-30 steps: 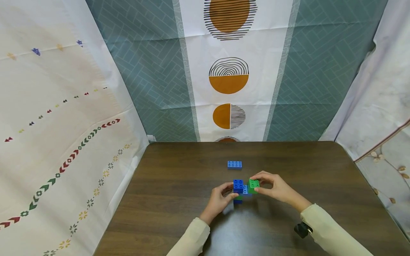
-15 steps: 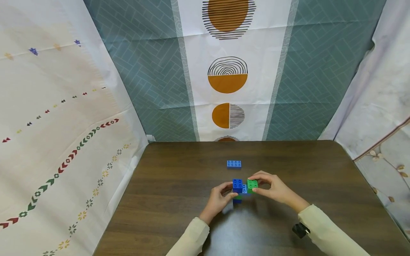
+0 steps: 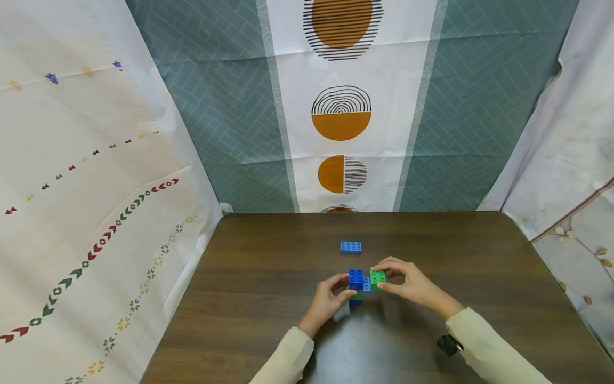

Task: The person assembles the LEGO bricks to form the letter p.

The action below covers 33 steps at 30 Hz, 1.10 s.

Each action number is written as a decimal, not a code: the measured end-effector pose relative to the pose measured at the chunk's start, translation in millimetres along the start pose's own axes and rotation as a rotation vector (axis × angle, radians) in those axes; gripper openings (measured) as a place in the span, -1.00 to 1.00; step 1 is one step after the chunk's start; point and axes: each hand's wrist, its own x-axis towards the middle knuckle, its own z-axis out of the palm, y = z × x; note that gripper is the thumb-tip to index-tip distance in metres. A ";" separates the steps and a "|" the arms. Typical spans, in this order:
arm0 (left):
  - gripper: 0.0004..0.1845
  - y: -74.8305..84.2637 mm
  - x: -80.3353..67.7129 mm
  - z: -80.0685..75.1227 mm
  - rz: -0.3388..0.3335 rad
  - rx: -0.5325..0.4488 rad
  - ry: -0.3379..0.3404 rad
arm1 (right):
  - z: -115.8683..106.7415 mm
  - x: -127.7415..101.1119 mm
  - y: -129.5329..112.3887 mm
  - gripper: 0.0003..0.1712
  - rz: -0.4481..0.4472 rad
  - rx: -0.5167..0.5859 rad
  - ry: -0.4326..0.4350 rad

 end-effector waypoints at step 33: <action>-0.65 0.6 -1.2 0.4 -0.035 0.005 0.013 | -18.0 20.1 -27.1 -0.70 -0.036 0.014 -0.001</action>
